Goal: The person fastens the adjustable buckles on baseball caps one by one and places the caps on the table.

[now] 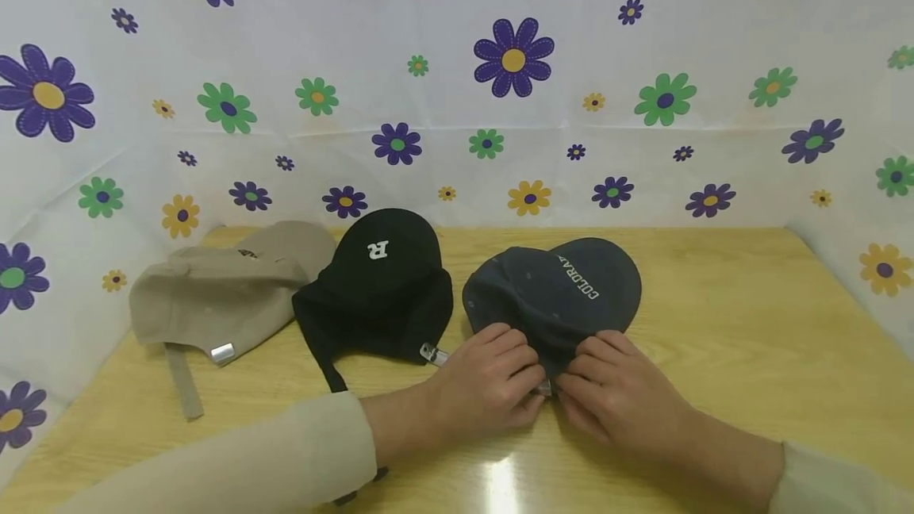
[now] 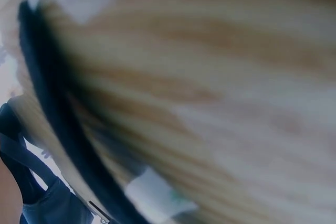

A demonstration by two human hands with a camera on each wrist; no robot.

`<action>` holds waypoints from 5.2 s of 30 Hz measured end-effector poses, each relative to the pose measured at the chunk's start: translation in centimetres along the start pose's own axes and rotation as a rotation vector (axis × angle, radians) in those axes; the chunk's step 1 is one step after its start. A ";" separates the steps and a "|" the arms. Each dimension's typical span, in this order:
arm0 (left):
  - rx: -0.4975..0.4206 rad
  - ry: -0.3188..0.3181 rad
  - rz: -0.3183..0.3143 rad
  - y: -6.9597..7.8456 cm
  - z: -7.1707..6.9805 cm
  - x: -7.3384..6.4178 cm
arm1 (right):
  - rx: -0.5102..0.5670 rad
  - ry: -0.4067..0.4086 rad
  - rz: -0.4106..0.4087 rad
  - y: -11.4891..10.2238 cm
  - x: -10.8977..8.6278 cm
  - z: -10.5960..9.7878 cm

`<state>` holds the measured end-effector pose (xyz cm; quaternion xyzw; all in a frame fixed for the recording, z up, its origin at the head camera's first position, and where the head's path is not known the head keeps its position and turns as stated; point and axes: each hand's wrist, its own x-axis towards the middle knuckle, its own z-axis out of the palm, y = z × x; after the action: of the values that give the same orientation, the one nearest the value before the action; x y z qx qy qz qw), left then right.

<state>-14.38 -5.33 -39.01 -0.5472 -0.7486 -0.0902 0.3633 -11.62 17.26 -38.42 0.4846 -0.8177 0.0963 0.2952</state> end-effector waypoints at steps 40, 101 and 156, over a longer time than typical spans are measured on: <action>0.046 -0.040 0.008 -0.2 0.0 -0.2 | -0.023 0.000 0.071 -0.1 -0.2 0.1; 0.021 -0.034 0.011 -0.2 0.1 -0.3 | -0.006 0.008 0.042 0.1 -0.2 0.1; 0.055 -0.050 0.019 -0.1 0.1 -0.2 | -0.059 0.006 0.036 -0.2 0.0 0.0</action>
<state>-14.52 -5.48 -39.23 -0.5460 -0.7545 -0.0526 0.3602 -11.48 17.17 -38.42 0.4606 -0.8280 0.0787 0.3101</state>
